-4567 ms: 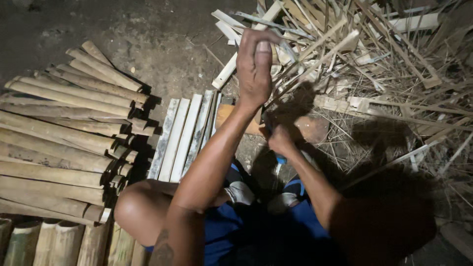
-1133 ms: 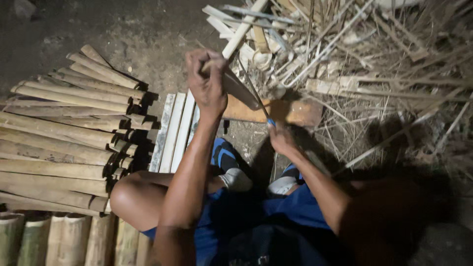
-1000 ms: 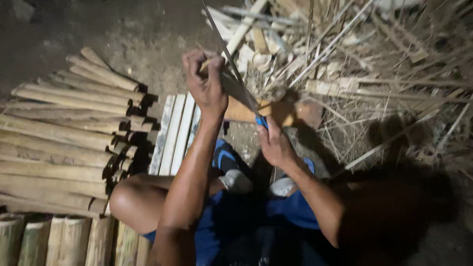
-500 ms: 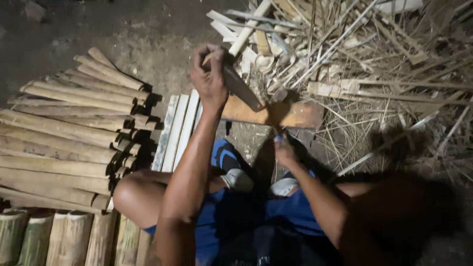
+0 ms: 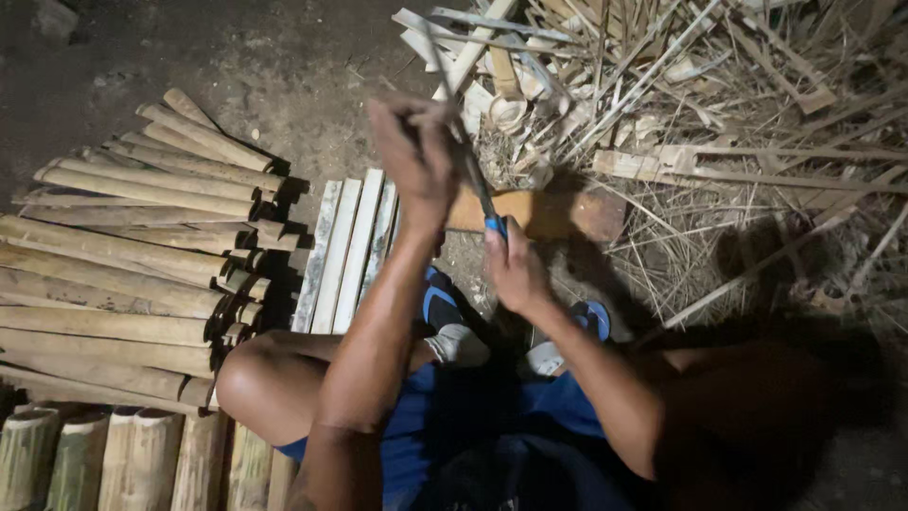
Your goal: The person sits on the ground and uses a machete to split bamboo poles into smaller strips. They repeatedly strike the bamboo against a wooden block to separate the pieces and place the finished strips into a pile.
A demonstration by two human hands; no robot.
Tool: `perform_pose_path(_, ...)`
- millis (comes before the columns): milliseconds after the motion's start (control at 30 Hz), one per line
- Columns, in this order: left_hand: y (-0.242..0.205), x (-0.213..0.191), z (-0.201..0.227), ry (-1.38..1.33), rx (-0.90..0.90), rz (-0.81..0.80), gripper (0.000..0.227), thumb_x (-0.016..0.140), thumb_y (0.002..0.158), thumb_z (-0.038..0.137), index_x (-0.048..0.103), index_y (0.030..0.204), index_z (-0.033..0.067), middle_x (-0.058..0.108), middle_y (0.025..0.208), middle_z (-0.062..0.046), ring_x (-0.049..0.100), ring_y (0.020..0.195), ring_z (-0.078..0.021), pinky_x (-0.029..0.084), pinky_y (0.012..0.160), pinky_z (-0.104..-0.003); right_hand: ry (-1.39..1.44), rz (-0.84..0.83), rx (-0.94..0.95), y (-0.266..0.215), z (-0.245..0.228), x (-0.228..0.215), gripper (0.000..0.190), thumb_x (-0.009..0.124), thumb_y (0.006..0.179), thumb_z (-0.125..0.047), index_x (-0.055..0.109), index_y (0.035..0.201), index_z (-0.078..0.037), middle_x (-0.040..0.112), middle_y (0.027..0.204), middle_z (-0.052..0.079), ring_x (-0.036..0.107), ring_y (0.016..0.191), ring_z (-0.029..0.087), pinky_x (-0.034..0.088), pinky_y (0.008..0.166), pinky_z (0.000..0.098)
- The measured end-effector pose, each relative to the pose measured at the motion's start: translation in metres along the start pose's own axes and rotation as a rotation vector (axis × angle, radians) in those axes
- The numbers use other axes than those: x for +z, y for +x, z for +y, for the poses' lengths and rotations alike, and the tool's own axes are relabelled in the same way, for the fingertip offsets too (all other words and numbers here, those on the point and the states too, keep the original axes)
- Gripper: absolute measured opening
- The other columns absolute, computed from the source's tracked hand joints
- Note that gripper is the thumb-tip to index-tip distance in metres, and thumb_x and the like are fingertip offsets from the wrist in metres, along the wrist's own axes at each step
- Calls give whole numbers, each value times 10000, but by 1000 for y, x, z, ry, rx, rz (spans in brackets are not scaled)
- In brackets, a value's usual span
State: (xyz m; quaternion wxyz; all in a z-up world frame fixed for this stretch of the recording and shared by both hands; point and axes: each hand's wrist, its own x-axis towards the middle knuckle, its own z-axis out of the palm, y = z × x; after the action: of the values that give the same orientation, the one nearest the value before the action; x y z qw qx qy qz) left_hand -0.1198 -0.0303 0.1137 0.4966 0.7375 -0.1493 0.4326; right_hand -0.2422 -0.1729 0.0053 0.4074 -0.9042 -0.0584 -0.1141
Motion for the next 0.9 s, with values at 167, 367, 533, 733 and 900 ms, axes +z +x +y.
perform_pose_path(167, 4, -7, -12, 63, 25, 0, 120, 583, 1036, 51, 502, 1097, -12, 530, 1000, -124, 520, 966, -270, 441, 876, -438, 107, -23, 140, -18, 76, 56, 458, 471, 1063, -334, 517, 1309, 50, 650, 1049, 307, 651, 927, 474, 514, 790, 541)
perform_pose_path(367, 10, -11, -21, 2, -119, -35, 141, 620, 1033, 72, 517, 1090, -5, 526, 1019, -113, 548, 953, -251, 450, 898, -407, -153, -284, 543, -23, 172, 87, 493, 452, 1069, -376, 538, 1299, 52, 641, 1098, 325, 629, 992, 491, 499, 852, 544)
perform_pose_path(533, 16, -11, -29, -218, -57, -150, 142, 601, 1029, 148, 519, 1035, 32, 510, 1044, -117, 526, 997, -238, 445, 928, -397, -23, -197, 395, -25, 149, 47, 526, 435, 1073, -410, 556, 1291, 53, 634, 1139, 340, 611, 1047, 505, 487, 903, 546)
perform_pose_path(733, 9, -14, -30, -422, -47, -186, 205, 601, 1074, 256, 544, 1053, 60, 580, 1133, -103, 564, 1210, -244, 467, 1098, -440, 27, -40, 236, -42, 140, 84, 569, 416, 1079, -452, 577, 1281, 55, 625, 1189, 359, 589, 1113, 521, 472, 964, 549)
perform_pose_path(900, -10, -5, -43, -638, -200, -137, 399, 622, 1049, 463, 526, 1155, 91, 616, 1226, -109, 552, 1348, -280, 448, 1171, -501, -167, -273, 559, -35, 224, 112, 602, 391, 1085, -498, 611, 1247, 38, 632, 1227, 351, 588, 1179, 512, 464, 1034, 539)
